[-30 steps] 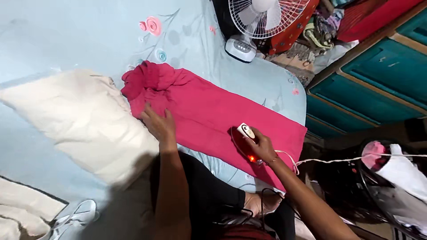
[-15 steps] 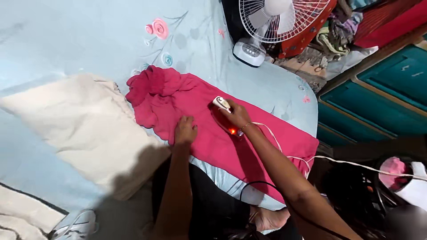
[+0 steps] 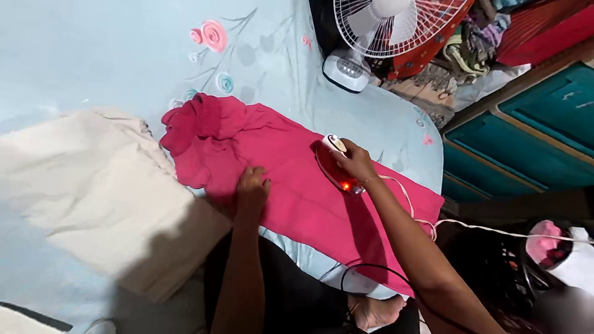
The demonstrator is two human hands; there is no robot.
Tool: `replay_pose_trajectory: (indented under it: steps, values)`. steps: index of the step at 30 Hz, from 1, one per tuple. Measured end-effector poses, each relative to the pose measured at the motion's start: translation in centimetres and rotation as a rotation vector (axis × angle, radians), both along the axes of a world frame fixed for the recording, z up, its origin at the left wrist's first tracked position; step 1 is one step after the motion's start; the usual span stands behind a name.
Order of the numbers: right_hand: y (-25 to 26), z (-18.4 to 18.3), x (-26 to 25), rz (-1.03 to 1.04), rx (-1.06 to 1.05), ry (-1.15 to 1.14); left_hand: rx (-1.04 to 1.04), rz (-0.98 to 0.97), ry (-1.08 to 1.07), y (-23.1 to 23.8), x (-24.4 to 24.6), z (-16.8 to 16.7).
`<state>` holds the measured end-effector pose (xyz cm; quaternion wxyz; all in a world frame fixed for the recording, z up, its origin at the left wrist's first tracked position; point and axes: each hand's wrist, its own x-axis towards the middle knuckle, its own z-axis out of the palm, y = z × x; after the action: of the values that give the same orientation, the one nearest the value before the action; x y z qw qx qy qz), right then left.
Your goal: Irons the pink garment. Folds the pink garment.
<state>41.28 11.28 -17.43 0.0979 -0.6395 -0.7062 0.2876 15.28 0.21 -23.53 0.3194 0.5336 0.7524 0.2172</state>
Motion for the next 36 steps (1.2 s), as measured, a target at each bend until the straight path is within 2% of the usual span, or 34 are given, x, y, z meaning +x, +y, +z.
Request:
replay_pose_trajectory:
  steps: [4, 8, 11, 15, 18, 22, 24, 29, 32, 36]
  values:
    - [-0.5, 0.2, 4.7, -0.125, 0.077, -0.047, -0.026, 0.012, -0.019, 0.1, -0.1, 0.0]
    - [0.7, -0.2, 7.4, -0.279, 0.140, 0.028, -0.044, -0.006, -0.006, 0.2, -0.2, 0.0]
    - [-0.1, 0.6, 7.5, -0.245, 0.056, 0.032, -0.056, 0.001, 0.019, 0.2, 0.0, 0.6]
    - [-4.2, 1.5, 10.1, -0.240, 0.010, -0.029, -0.087, -0.001, 0.022, 0.3, 0.0, 1.2]
    - [-5.9, 1.7, 13.8, -0.382, 0.080, -0.058, -0.074, -0.008, 0.034, 0.2, 0.1, 0.9]
    - [-5.2, 1.1, 18.8, -0.625, 0.137, -0.060, -0.052, -0.014, 0.058, 0.1, 0.3, 0.8]
    - [-5.2, 1.1, 19.9, -0.670, 0.125, -0.011, -0.048, -0.006, 0.055, 0.1, 0.3, 0.9]
    - [-6.8, 1.5, 17.3, -0.417, 0.069, 0.176, -0.043, -0.005, 0.067, 0.3, 0.5, 0.7]
    - [-5.7, 1.5, 13.5, -0.243, 0.031, 0.146, -0.030, -0.006, 0.076, 0.2, 0.5, 0.6]
    - [-2.2, 0.2, 9.6, -0.117, 0.098, 0.055, 0.017, -0.020, 0.101, 0.1, 0.6, 0.7]
